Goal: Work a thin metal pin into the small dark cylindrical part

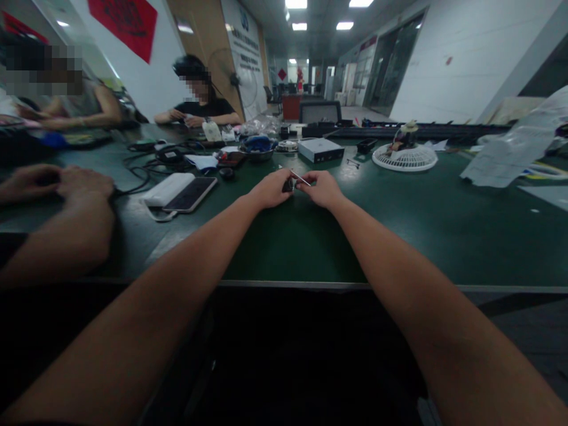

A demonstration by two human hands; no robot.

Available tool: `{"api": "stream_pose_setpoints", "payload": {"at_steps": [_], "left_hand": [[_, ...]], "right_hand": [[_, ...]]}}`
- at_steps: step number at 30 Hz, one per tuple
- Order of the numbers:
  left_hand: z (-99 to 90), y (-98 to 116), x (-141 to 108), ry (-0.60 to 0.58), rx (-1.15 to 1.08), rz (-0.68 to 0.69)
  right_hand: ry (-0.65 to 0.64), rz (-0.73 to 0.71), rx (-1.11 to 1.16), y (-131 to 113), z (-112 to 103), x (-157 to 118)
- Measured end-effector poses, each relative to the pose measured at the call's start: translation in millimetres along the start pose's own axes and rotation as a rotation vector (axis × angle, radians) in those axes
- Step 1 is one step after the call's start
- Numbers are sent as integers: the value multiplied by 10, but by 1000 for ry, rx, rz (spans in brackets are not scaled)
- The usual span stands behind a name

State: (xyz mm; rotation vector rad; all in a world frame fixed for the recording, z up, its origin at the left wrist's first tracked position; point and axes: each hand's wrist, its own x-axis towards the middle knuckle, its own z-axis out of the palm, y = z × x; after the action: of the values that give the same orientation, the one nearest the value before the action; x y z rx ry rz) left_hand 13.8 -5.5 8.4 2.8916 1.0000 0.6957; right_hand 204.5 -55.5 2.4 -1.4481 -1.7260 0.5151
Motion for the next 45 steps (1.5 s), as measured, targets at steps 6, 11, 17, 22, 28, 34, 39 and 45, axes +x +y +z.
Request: {"api": "stream_pose_setpoints", "payload": {"at_steps": [6, 11, 17, 22, 28, 34, 39, 45], "left_hand": [[33, -48, 31, -2, 14, 7], [32, -53, 24, 14, 5, 22], [26, -54, 30, 48, -19, 63], [11, -31, 26, 84, -30, 87], [-11, 0, 22, 136, -41, 105], [-34, 25, 23, 165, -52, 121], [-30, 40, 24, 178, -56, 117], [-27, 42, 35, 216, -71, 104]], "right_hand": [[-11, -12, -48, -2, 4, -4], [-24, -19, -77, -2, 4, -8], [-11, -41, -93, 2, 11, -11], [34, -80, -103, 33, 17, 13], [71, -104, -102, 40, 16, 20], [100, -116, -89, 37, 14, 23], [131, -118, -82, 38, 17, 28], [145, -135, -82, 19, 7, 18]]}}
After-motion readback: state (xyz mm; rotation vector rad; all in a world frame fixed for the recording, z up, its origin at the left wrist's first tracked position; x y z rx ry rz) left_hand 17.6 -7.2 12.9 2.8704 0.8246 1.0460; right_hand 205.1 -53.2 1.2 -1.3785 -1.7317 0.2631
